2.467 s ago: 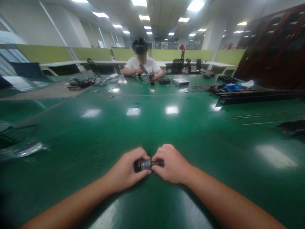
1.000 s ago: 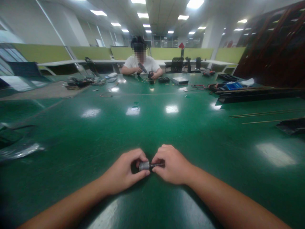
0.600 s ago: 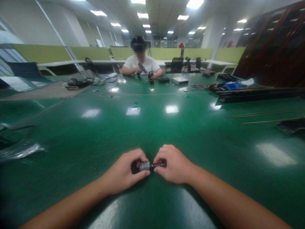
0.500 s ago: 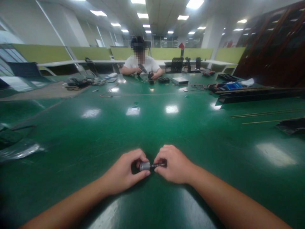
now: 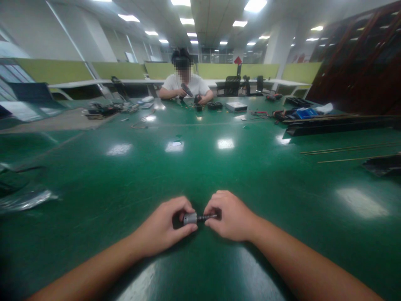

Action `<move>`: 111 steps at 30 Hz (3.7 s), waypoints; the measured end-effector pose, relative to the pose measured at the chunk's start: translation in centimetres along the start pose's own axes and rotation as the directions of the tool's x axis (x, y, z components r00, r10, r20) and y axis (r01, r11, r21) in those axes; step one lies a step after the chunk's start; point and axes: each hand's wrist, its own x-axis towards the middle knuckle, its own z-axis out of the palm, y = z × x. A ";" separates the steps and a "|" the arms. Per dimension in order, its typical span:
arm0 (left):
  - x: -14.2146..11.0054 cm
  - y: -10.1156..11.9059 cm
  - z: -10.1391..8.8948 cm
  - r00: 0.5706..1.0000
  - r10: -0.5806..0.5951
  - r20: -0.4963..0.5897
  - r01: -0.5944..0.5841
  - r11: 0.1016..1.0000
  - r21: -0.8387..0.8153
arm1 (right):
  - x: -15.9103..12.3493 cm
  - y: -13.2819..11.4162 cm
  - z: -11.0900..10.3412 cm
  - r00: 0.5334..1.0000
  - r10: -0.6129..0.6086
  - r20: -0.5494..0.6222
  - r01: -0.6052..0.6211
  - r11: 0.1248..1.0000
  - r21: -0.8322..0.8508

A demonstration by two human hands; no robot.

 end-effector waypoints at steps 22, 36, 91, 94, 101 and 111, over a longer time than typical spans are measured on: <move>0.1 0.1 -0.2 1.000 0.004 0.018 -0.004 1.000 -0.005 | 0.0 -0.4 -1.5 0.996 0.068 0.064 -0.067 0.998 -0.017; 0.0 0.0 -0.2 1.000 0.009 0.011 -0.009 1.000 -0.002 | -0.2 0.7 -2.1 0.991 0.083 0.106 -0.083 0.997 -0.004; 0.2 0.2 0.0 1.000 0.001 0.005 -0.001 1.000 -0.007 | 0.4 -0.2 1.0 0.998 -0.038 -0.054 0.039 0.999 0.013; 0.3 0.2 0.1 1.000 -0.011 0.005 0.011 1.000 -0.005 | 0.4 -0.1 1.2 0.997 -0.047 -0.058 0.047 0.999 0.014; 0.1 0.1 0.3 1.000 -0.013 -0.004 0.013 1.000 0.017 | 0.4 0.0 1.2 0.996 -0.063 -0.061 0.064 0.998 0.005; 0.2 0.3 0.2 1.000 -0.021 0.003 0.021 0.999 0.025 | 0.6 0.1 0.8 0.998 -0.058 -0.028 0.059 0.998 0.021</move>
